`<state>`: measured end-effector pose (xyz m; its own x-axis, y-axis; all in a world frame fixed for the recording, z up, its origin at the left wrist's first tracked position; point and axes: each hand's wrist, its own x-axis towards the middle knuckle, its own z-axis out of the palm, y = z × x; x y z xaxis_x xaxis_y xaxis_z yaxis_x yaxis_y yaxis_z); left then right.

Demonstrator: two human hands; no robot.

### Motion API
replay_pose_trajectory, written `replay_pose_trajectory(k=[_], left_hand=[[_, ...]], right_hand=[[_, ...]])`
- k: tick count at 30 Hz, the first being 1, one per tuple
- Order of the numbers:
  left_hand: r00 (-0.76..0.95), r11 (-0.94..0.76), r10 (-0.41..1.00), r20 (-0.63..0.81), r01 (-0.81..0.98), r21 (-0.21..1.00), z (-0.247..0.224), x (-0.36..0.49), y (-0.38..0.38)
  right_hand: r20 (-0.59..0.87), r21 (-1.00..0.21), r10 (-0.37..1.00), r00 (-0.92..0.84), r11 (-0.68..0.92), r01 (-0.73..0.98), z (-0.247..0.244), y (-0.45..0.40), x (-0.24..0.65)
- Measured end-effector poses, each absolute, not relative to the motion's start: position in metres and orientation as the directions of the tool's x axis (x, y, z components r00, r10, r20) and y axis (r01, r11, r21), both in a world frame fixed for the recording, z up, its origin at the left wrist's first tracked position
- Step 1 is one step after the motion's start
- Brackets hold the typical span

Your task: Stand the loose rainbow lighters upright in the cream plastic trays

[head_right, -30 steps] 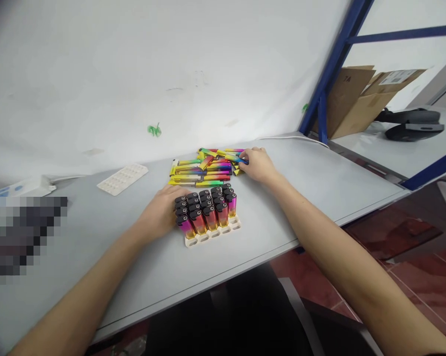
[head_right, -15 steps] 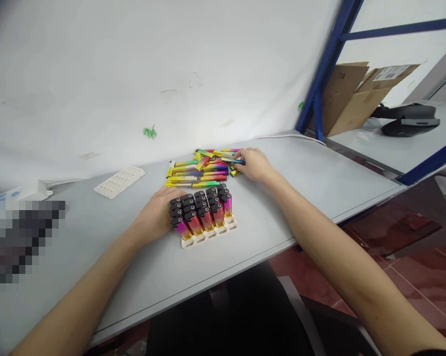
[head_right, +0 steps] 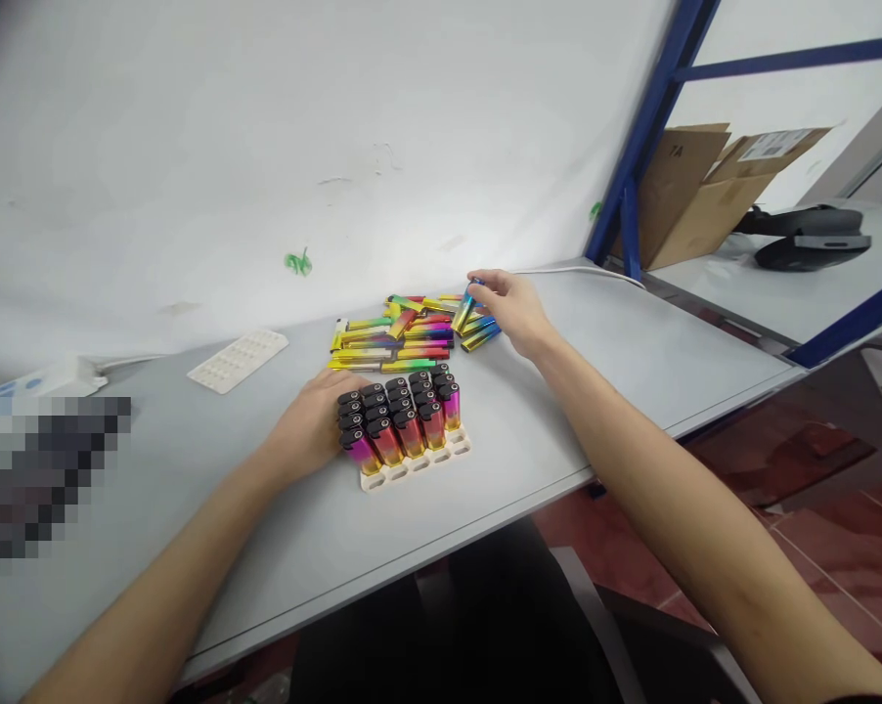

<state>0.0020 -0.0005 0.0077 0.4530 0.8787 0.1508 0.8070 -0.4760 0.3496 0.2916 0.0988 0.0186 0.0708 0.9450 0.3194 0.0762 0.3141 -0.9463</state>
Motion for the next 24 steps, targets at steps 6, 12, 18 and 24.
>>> replay_pose_trajectory(k=[6, 12, 18, 24], left_hand=[[0.455, -0.482, 0.876, 0.164, 0.803, 0.351, 0.007, 0.002, 0.0], [0.459, -0.492, 0.871, 0.177, 0.797, 0.35, 0.006, 0.001, 0.0], [0.458, -0.493, 0.87, 0.183, 0.797, 0.349, 0.006, 0.001, 0.0], [0.469, -0.508, 0.861, 0.195, 0.79, 0.344, 0.005, 0.0, 0.0]], right_hand=[[0.121, -0.945, 0.992, 0.017, 0.121, -0.305, 0.027, 0.089, 0.286], [0.021, -0.918, 0.992, -0.128, -0.031, -0.396, 0.031, 0.084, 0.28], [0.029, -0.915, 0.987, -0.155, -0.036, -0.401, 0.028, 0.082, 0.276], [0.031, -0.944, 0.973, -0.23, -0.047, -0.325, 0.028, 0.078, 0.274]])
